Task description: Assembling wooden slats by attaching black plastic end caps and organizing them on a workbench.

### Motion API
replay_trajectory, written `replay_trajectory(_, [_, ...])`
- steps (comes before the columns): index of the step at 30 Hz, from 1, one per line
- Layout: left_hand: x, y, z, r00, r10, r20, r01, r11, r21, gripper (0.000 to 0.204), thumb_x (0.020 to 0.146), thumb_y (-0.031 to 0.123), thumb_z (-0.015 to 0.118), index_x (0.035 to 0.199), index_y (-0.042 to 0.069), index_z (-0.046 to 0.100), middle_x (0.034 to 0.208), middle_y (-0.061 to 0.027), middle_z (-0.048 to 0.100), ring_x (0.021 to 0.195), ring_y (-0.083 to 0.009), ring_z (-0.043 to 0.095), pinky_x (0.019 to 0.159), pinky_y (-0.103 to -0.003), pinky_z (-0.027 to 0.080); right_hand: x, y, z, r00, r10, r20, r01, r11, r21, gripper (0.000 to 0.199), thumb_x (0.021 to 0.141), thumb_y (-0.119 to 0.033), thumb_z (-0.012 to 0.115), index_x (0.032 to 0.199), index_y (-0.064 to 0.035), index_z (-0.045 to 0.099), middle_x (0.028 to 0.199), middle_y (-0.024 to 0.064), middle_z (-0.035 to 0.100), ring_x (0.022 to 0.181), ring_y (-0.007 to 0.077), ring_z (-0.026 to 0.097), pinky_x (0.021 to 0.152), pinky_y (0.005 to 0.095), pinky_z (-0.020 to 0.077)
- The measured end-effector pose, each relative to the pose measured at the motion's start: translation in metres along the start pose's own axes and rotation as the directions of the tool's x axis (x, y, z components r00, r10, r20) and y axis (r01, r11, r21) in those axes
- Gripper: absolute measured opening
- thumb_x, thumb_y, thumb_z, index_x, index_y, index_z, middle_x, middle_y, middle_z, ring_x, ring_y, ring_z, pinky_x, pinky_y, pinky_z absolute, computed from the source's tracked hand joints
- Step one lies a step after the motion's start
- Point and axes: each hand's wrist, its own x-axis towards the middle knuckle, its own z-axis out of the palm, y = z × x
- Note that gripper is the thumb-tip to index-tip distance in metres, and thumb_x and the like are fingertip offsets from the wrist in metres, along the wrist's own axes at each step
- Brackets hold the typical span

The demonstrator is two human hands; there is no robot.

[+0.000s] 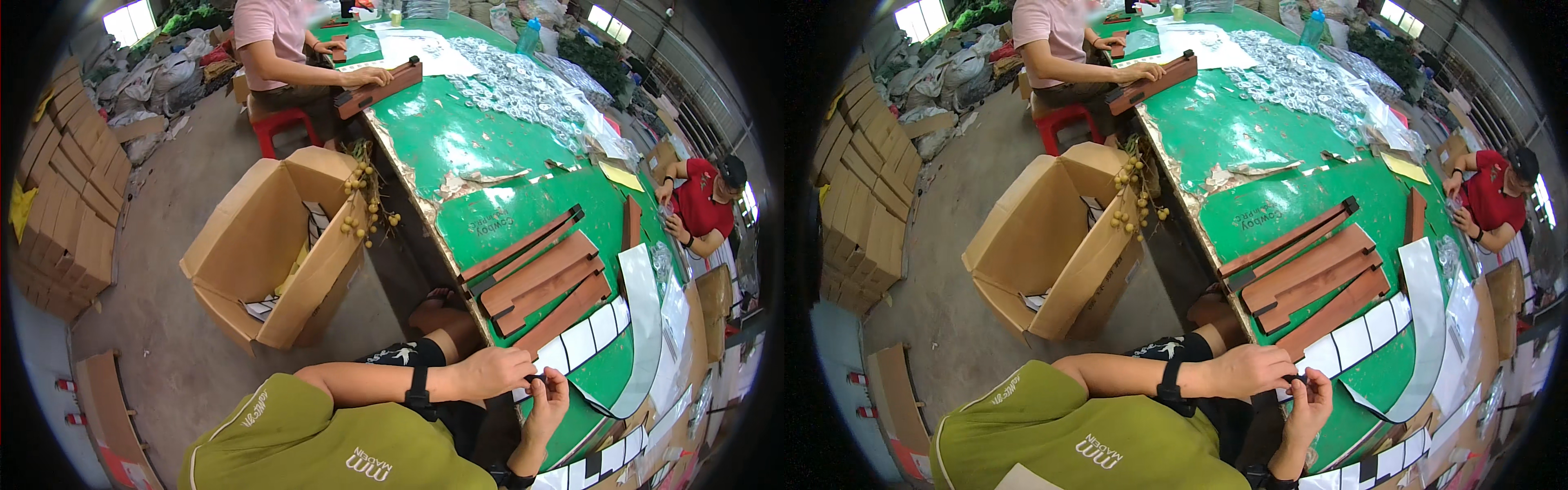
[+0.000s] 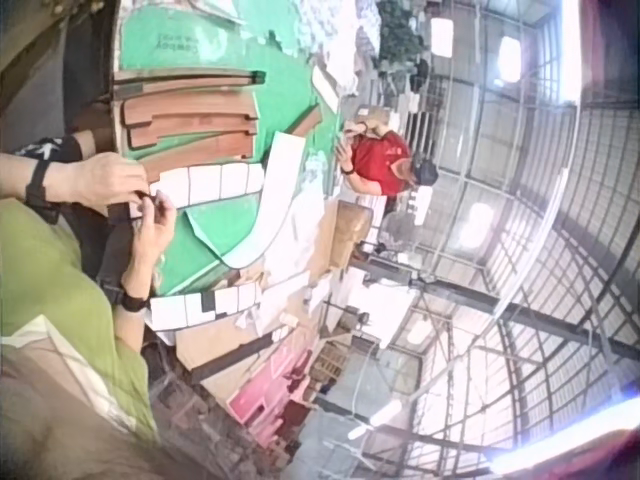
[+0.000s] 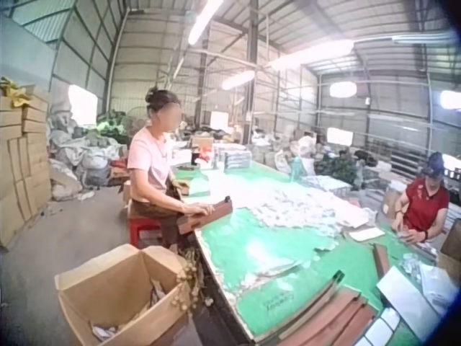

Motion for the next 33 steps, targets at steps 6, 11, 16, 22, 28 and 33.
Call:
replay_trajectory(6, [0.004, -0.006, -0.032, 0.997, -0.046, -0.064, 0.053, 0.993, 0.101, 0.018, 0.081, 0.014, 0.073, 0.094, 0.004, 0.065, 0.083, -0.0087, 0.060, 0.077, -0.0267, 0.065, 0.065, -0.037, 0.054, 0.017, -0.021, 0.037, 0.992, 0.046, 0.122, -0.039, 0.998, -0.053, 0.041, 0.087, 0.008, 0.070, 0.127, 0.0030, 0.059, 0.096, 0.0026, 0.059, 0.081, 0.0091, 0.058, 0.073, 0.0220, 0.0520])
replay_trajectory(11, [0.009, -0.020, -0.076, 0.985, -0.066, -0.159, 0.101, 0.970, 0.222, 0.015, 0.076, 0.013, 0.075, 0.086, 0.005, 0.066, 0.081, -0.0082, 0.060, 0.074, -0.0269, 0.065, 0.064, -0.037, 0.053, 0.033, -0.046, 0.064, 0.954, -0.064, 0.292, 0.176, 0.910, -0.376, 0.051, 0.088, 0.003, 0.071, 0.136, 0.0011, 0.054, 0.114, 0.0129, 0.066, 0.094, 0.0173, 0.066, 0.081, 0.0300, 0.0543])
replay_trajectory(16, [0.008, -0.035, -0.107, 0.942, -0.215, -0.257, 0.284, 0.921, 0.267, 0.019, 0.079, 0.014, 0.076, 0.092, 0.005, 0.067, 0.088, -0.0097, 0.062, 0.077, -0.0294, 0.065, 0.066, -0.038, 0.054, 0.058, -0.063, 0.087, 0.878, -0.295, 0.376, 0.475, 0.625, -0.619, 0.057, 0.086, -0.004, 0.075, 0.138, 0.0017, 0.051, 0.128, 0.0220, 0.060, 0.108, 0.0367, 0.063, 0.091, 0.0398, 0.0521])
replay_trajectory(22, [0.002, -0.051, -0.115, 0.917, -0.280, -0.284, 0.354, 0.899, 0.257, 0.019, 0.081, 0.015, 0.077, 0.094, 0.005, 0.068, 0.090, -0.0104, 0.063, 0.078, -0.0296, 0.066, 0.067, -0.038, 0.054, 0.079, -0.053, 0.111, 0.747, -0.391, 0.537, 0.664, 0.438, -0.606, 0.065, 0.081, -0.004, 0.077, 0.140, 0.0003, 0.050, 0.134, 0.0216, 0.058, 0.123, 0.0395, 0.056, 0.102, 0.0440, 0.0463])
replay_trajectory(28, [0.003, -0.061, -0.114, 0.886, -0.340, -0.315, 0.422, 0.873, 0.243, 0.017, 0.082, 0.013, 0.076, 0.094, 0.003, 0.068, 0.085, -0.0116, 0.064, 0.073, -0.0274, 0.067, 0.065, -0.037, 0.054, 0.094, -0.034, 0.120, 0.821, -0.269, 0.503, 0.560, 0.551, -0.619, 0.085, 0.078, -0.011, 0.081, 0.150, -0.0008, 0.037, 0.141, 0.0222, 0.054, 0.131, 0.0399, 0.051, 0.111, 0.0482, 0.0379])
replay_trajectory(33, [0.006, -0.065, -0.128, 0.818, -0.453, -0.355, 0.550, 0.797, 0.251, 0.017, 0.084, 0.011, 0.074, 0.095, 0.000, 0.067, 0.085, -0.0121, 0.065, 0.073, -0.0243, 0.068, 0.066, -0.034, 0.056, 0.103, -0.027, 0.122, 0.790, -0.245, 0.562, 0.605, 0.459, -0.651, 0.090, 0.079, -0.019, 0.081, 0.152, -0.0005, 0.032, 0.147, 0.0239, 0.048, 0.142, 0.0394, 0.041, 0.115, 0.0555, 0.0309])
